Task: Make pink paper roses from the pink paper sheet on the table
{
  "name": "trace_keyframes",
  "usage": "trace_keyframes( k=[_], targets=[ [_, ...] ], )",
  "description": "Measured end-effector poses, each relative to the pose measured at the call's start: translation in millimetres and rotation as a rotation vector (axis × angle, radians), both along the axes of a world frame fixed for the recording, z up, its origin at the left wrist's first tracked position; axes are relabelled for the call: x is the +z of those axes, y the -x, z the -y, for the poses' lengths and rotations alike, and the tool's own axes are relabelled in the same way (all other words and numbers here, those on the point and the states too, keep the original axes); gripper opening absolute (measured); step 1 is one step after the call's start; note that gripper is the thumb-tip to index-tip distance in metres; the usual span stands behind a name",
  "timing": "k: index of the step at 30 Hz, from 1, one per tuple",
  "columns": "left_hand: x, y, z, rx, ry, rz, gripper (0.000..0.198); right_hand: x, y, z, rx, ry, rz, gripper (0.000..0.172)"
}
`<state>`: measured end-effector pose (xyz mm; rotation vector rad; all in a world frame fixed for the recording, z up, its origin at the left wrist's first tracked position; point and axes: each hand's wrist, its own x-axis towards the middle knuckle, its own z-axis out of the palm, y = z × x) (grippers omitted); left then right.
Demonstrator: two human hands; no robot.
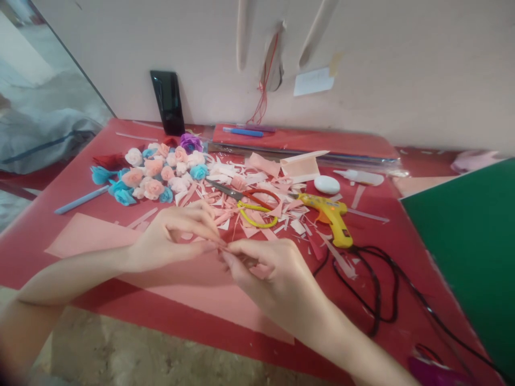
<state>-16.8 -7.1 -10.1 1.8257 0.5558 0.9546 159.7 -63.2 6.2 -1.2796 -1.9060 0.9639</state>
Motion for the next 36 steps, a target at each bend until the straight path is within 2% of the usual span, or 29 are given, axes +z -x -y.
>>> trace_keyframes(
  k=[3, 5, 8, 12, 19, 26, 36],
  targets=[
    [-1.3, -1, 1, 0.003, 0.028, 0.026, 0.012, -4.2, 1, 4, -0.042, -0.21, 0.106, 0.018],
    [-1.7, -1, 2, 0.005, 0.045, 0.046, 0.01, -5.7, 2, 6, -0.061, -0.34, 0.189, 0.022],
    [-1.6, -2, 2, 0.006, 0.061, 0.056, 0.009, -6.1, 3, 7, -0.048, -0.446, 0.268, 0.029],
    [-1.7, -3, 3, 0.011, 0.076, 0.075, 0.009, -5.9, 3, 7, -0.009, -0.509, 0.275, 0.028],
    [-4.2, -5, 5, 0.029, 0.08, 0.135, 0.011, -4.4, 3, 7, 0.024, -0.457, 0.218, 0.03],
    [-5.4, -6, 4, 0.021, 0.051, 0.159, 0.014, -2.7, 3, 5, 0.047, -0.271, 0.168, 0.033],
    [-10.9, -6, 3, 0.048, 0.006, 0.164, 0.011, -5.6, 3, 2, 0.077, -0.005, -0.026, 0.028]
  ],
)
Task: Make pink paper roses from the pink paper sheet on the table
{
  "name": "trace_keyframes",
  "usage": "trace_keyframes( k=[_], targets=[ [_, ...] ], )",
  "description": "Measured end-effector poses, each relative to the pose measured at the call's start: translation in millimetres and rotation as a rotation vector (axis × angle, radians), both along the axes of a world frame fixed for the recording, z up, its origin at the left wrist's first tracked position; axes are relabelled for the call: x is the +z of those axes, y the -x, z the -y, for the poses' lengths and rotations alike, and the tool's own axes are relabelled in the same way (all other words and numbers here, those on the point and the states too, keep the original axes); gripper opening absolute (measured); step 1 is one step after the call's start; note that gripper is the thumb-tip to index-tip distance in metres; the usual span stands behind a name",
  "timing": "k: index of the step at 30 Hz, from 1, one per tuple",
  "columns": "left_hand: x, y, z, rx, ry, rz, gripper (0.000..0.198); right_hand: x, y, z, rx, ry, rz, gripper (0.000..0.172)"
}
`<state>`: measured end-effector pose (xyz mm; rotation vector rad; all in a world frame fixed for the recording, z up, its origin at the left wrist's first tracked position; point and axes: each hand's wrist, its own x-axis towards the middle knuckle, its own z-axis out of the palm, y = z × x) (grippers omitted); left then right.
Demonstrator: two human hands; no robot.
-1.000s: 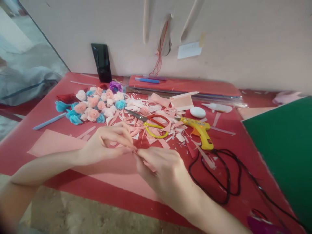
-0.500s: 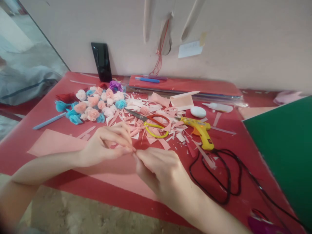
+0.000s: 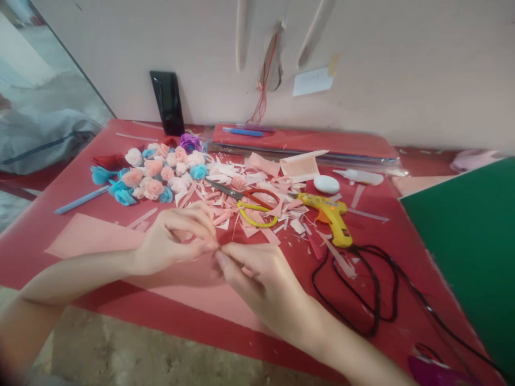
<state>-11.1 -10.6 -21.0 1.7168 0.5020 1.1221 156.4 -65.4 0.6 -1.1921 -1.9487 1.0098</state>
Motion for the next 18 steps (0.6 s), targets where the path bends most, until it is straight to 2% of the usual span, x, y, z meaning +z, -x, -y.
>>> trace_keyframes(
  k=[5, 13, 16, 18],
  targets=[
    [-1.3, 1, -1, 0.021, -0.035, -0.027, 0.012, 2.9, 4, -1, -0.046, 0.013, -0.003, 0.026],
    [-2.3, 0, -2, 0.068, -0.108, -0.011, 0.012, -4.1, 9, 1, -0.196, -0.288, 0.069, 0.011],
    [-4.1, -1, -1, 0.077, -0.099, -0.012, 0.011, -6.8, 8, 2, -0.214, -0.422, 0.146, 0.017],
    [-4.9, -1, 0, 0.07, -0.08, -0.022, 0.011, -7.2, 7, 4, -0.196, -0.453, 0.184, 0.025]
  ],
)
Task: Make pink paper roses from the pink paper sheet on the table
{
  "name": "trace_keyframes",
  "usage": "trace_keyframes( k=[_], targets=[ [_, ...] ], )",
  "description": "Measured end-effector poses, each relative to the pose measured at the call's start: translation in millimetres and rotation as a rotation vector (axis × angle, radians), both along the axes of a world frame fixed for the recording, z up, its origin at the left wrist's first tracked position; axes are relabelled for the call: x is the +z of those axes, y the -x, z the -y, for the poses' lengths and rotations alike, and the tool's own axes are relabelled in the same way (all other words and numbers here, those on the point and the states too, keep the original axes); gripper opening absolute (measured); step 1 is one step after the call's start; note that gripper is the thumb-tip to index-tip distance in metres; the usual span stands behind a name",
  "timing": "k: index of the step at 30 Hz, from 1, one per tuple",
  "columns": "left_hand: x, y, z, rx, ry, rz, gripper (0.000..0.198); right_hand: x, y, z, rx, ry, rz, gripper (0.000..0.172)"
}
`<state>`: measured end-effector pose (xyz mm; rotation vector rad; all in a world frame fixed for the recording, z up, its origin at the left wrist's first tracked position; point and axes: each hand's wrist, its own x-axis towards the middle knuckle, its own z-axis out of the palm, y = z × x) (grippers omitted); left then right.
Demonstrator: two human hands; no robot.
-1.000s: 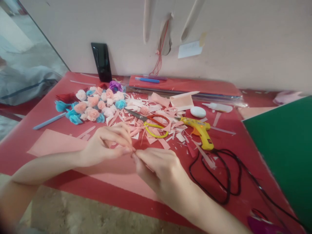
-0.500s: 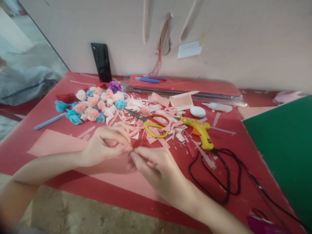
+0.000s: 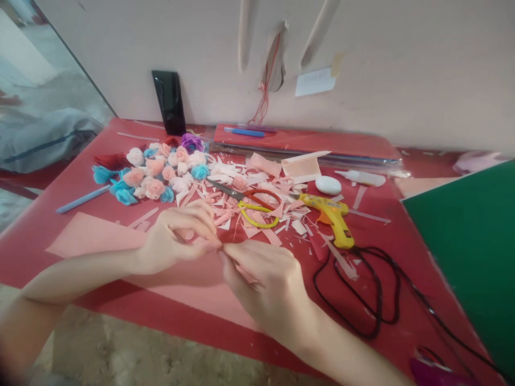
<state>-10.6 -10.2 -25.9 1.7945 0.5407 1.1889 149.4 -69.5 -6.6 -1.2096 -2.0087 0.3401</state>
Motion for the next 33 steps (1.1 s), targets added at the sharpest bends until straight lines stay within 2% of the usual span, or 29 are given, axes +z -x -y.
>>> trace_keyframes(
  k=[5, 10, 15, 17, 21, 25, 29, 33],
  targets=[
    [2.2, 0, 1, -0.044, 0.056, -0.039, 0.014, 2.1, -2, 3, 0.058, 0.074, 0.031, 0.032],
    [5.8, 0, 1, -0.083, 0.136, -0.024, 0.012, 3.9, -4, 0, 0.033, 0.098, 0.011, 0.032],
    [5.8, 4, -7, -0.021, 0.224, 0.046, 0.01, 4.6, -7, -5, 0.04, 0.152, -0.073, 0.024],
    [6.2, 5, -10, -0.033, 0.23, 0.025, 0.007, 5.3, -7, -6, 0.035, 0.143, -0.098, 0.022],
    [8.2, 4, -11, -0.146, 0.172, -0.05, 0.005, 7.8, -7, -7, 0.025, 0.125, -0.063, 0.023],
    [11.7, 5, -13, -0.088, 0.171, -0.06, 0.007, 5.3, -8, -8, 0.006, 0.146, -0.107, 0.023],
    [16.8, 11, -24, -0.021, 0.249, -0.268, 0.01, -0.4, -8, -8, -0.015, 0.149, -0.159, 0.018],
    [20.8, 18, -32, -0.079, 0.164, -0.629, 0.014, -0.7, -6, -9, 0.0, 0.165, -0.131, 0.018]
  ],
)
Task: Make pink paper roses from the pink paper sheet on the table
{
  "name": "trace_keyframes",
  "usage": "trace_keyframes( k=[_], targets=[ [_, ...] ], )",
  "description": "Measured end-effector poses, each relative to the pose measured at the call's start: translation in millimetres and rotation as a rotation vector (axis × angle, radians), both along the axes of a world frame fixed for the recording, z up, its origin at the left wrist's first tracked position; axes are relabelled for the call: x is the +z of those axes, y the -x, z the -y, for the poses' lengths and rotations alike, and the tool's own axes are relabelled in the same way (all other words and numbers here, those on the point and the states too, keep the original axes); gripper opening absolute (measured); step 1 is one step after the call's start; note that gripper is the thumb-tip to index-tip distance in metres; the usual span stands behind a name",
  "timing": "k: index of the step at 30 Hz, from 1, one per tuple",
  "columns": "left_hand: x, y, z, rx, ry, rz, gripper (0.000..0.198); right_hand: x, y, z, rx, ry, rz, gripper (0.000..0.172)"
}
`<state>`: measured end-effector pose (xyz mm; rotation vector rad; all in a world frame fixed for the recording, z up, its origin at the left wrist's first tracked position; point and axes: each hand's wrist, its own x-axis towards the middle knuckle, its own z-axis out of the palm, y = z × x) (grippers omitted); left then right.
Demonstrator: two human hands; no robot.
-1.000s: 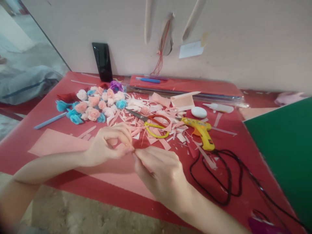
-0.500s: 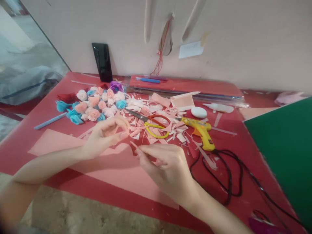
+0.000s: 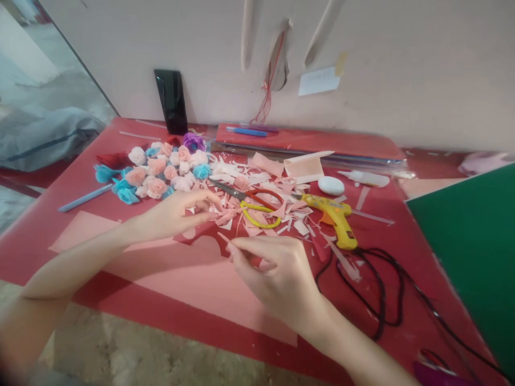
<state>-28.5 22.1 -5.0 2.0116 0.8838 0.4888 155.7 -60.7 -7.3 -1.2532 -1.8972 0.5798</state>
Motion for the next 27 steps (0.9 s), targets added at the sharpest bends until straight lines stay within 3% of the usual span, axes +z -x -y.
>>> trace_keyframes(
  k=[3, 8, 13, 16, 21, 27],
  targets=[
    [1.2, 7, -3, -0.086, -0.136, -0.197, 0.025, -0.6, 0, 0, 0.013, -0.014, 0.012, 0.019],
    [-11.1, 21, -9, -0.261, -0.25, -0.432, 0.021, -4.3, -2, 0, -0.007, -0.017, 0.064, 0.021],
    [-35.2, 30, -13, -0.245, -0.213, -0.521, 0.014, -4.1, -2, 0, 0.005, -0.01, 0.093, 0.023],
    [-41.3, 32, -14, -0.219, -0.175, -0.543, 0.012, -4.6, -2, 0, -0.007, 0.001, 0.09, 0.022],
    [-37.3, 34, -17, -0.211, -0.084, -0.539, 0.008, -6.1, -2, 0, -0.007, -0.015, 0.069, 0.021],
    [-30.7, 31, -21, -0.163, -0.056, -0.441, 0.016, 0.3, -2, -2, 0.009, -0.005, 0.061, 0.022]
  ],
)
